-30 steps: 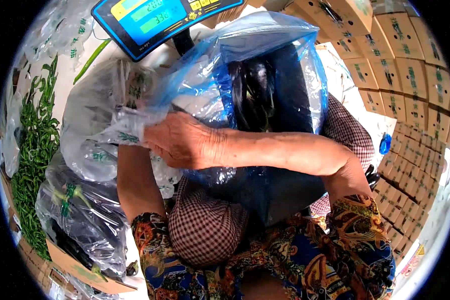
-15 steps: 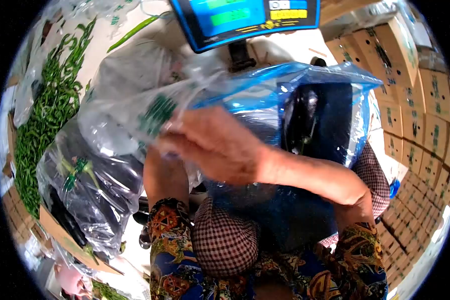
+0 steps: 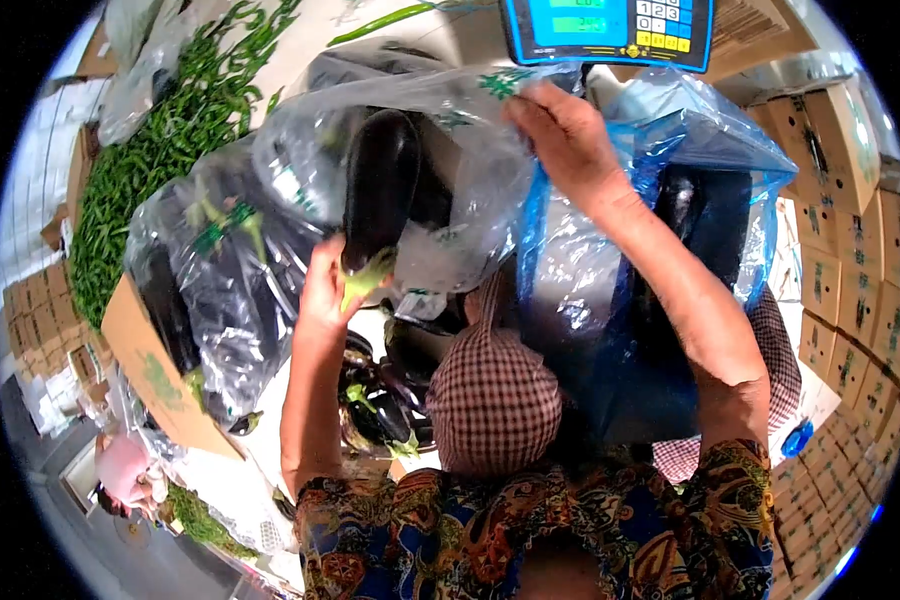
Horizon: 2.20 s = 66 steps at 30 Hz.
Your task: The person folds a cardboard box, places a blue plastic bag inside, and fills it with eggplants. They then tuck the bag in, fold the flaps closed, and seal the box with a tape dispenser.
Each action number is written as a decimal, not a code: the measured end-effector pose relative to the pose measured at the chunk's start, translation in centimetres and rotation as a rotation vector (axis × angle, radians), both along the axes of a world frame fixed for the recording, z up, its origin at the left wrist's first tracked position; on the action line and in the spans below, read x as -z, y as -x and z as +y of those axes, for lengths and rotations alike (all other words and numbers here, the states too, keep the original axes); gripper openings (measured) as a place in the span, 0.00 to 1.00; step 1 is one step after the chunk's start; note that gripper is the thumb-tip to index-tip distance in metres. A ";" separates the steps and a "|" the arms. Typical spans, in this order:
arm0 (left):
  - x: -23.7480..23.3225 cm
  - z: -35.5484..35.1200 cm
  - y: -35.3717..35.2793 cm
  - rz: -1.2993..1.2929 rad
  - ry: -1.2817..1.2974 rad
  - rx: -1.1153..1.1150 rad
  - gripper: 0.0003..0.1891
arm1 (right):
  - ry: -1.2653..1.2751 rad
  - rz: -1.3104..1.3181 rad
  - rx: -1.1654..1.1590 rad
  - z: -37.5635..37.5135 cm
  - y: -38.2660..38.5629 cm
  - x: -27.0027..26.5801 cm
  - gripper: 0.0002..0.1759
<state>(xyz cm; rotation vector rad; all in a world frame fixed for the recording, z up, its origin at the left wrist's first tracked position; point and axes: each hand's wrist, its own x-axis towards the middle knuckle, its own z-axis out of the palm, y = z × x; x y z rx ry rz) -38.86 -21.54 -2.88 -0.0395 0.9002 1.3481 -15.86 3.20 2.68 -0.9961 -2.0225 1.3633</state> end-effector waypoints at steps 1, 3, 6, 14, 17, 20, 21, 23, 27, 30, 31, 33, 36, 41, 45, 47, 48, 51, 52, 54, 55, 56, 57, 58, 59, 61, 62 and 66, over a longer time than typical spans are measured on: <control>-1.7 -1.7 -0.7 -0.004 0.009 -0.062 0.32 | -0.086 -0.030 0.026 0.2 -0.1 0.8 0.09; -4.0 -3.2 -1.6 -0.160 -0.114 -0.102 0.40 | -0.117 0.025 0.107 -0.8 -0.8 0.8 0.10; -9.2 -1.4 -4.5 0.189 -0.106 -0.140 0.38 | -0.083 0.043 -0.007 -2.1 -2.2 -1.7 0.15; -17.0 7.1 -9.6 0.986 -0.376 0.510 0.43 | 0.657 0.429 -0.152 -4.7 -8.6 -11.6 0.32; -18.7 9.3 -11.4 1.423 -0.464 0.625 0.43 | 0.776 0.559 -0.043 -4.5 -12.7 -12.4 0.25; -18.2 10.8 -12.8 1.671 -0.510 0.463 0.45 | 0.741 0.757 0.065 -5.0 -16.8 -11.4 0.25; -17.6 11.0 -13.1 1.448 -0.510 0.410 0.44 | 0.798 0.837 0.089 -5.0 -18.0 -11.1 0.24; -17.0 11.7 -14.1 1.017 -0.515 0.332 0.38 | 0.870 0.965 0.149 -5.2 -20.0 -10.1 0.22; -17.7 13.7 -18.1 0.645 -0.467 0.415 0.24 | 0.868 1.069 0.143 -6.4 -22.0 -9.0 0.24; -16.7 15.3 -19.8 0.524 -0.564 0.395 0.20 | 0.780 1.081 0.151 -6.8 -23.9 -9.0 0.30; -16.8 15.5 -20.1 0.496 -0.543 0.412 0.19 | 0.781 1.045 0.164 -6.9 -24.6 -9.1 0.32; -17.0 16.0 -21.2 0.440 -0.559 0.421 0.19 | 0.769 0.982 0.199 -7.0 -25.9 -8.9 0.35; -16.8 16.5 -21.7 0.405 -0.578 0.443 0.19 | 0.715 0.916 0.234 -7.2 -26.8 -8.7 0.39; -16.4 17.3 -22.4 0.499 -0.580 0.468 0.21 | 0.690 0.928 0.258 -8.1 -26.7 -9.0 0.43; -16.9 17.5 -22.6 0.554 -0.539 0.555 0.21 | 0.646 0.851 0.276 -9.2 -27.2 -8.3 0.43; -16.8 17.9 -22.5 0.636 -0.538 0.579 0.22 | 0.386 0.462 0.275 -9.1 -27.9 -8.5 0.41; -16.5 18.5 -21.9 0.697 -0.535 0.603 0.22 | 0.257 0.268 0.273 -9.2 -28.2 -8.9 0.41; -16.3 19.6 -21.8 0.882 -0.489 0.674 0.23 | 0.282 0.095 0.326 -9.4 -29.7 -10.0 0.27; -16.6 19.7 -21.7 0.959 -0.481 0.726 0.23 | 0.347 0.054 0.365 -9.3 -30.4 -10.1 0.25; -14.1 20.5 -22.3 1.093 -0.424 0.853 0.22 | 0.312 0.037 0.398 -9.7 -31.2 -9.1 0.20; -13.0 20.9 -22.7 1.162 -0.400 0.911 0.21 | 0.267 0.013 0.363 -10.1 -31.2 -8.6 0.19; -12.1 21.0 -23.2 1.123 -0.418 0.945 0.19 | 0.222 -0.010 0.326 -10.5 -31.1 -8.3 0.18; -11.5 21.1 -24.0 1.084 -0.434 0.978 0.18 | 0.213 -0.042 0.294 -11.1 -30.6 -8.2 0.16; -10.7 21.2 -24.9 1.046 -0.450 1.008 0.17 | 0.185 -0.087 0.261 -11.7 -30.0 -8.4 0.17; -9.2 21.8 -25.7 1.053 -0.399 1.040 0.18 | 0.210 -0.197 0.178 -11.9 -29.4 -9.1 0.17; -7.3 21.8 -27.8 0.934 -0.268 1.011 0.19 | 0.050 -0.337 0.064 -12.2 -29.1 -8.9 0.19; -4.8 22.4 -28.1 0.951 -0.318 1.031 0.20 | -0.005 -0.411 0.050 -12.4 -29.1 -8.7 0.19; -0.1 22.2 -29.9 1.202 -0.184 1.176 0.27 | -0.141 -0.479 -0.035 -12.7 -29.3 -7.7 0.19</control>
